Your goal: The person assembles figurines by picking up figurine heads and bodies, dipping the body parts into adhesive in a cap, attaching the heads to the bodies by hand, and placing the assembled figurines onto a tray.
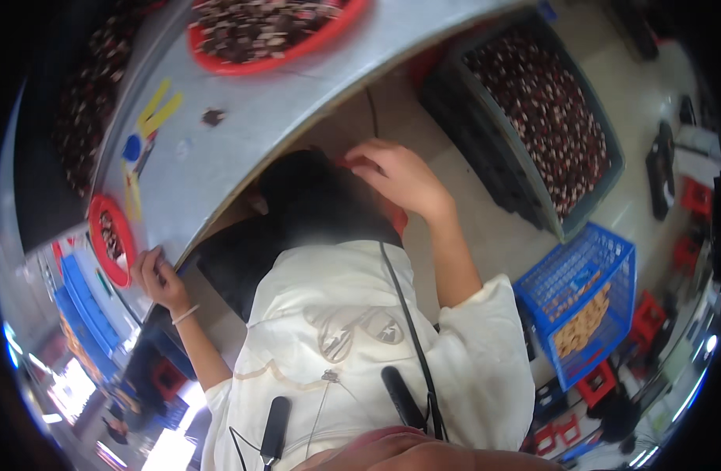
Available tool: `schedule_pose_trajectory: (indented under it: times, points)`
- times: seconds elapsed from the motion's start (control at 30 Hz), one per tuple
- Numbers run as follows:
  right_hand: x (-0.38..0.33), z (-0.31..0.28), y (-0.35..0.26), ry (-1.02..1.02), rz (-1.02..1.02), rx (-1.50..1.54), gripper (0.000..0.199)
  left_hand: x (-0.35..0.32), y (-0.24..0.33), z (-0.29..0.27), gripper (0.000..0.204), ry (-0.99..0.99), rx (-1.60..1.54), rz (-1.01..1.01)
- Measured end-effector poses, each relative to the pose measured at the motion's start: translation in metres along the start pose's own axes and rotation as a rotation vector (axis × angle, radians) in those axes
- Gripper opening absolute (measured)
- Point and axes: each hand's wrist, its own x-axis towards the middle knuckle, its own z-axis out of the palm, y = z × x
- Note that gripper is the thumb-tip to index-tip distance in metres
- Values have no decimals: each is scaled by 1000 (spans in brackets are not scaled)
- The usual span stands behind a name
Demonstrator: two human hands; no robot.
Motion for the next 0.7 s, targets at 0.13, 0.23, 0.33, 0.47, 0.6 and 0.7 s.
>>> schedule_pose_trajectory:
  times: [0.13, 0.23, 0.33, 0.47, 0.6, 0.7]
  points:
    - [5, -32, -71, -241, 81, 392, 19, 10, 15, -4, 24, -33, -119, -136]
    - [22, -40, -101, -229, -101, 495, 13, 32, 17, -19, 27, -8, -123, 18]
    - [58, -29, -130, -16, -292, 205, 18, 83, 11, -36, 26, -113, -119, 194]
    - [101, 14, -151, 150, -351, -279, 30, 180, 5, -26, 22, -285, -225, 192]
    - [119, 42, -145, 145, -453, -522, 26, 254, -15, 20, 22, -390, -228, 365]
    - [125, 50, -142, 164, -490, -441, 24, 295, -26, 85, 25, -383, -368, 413]
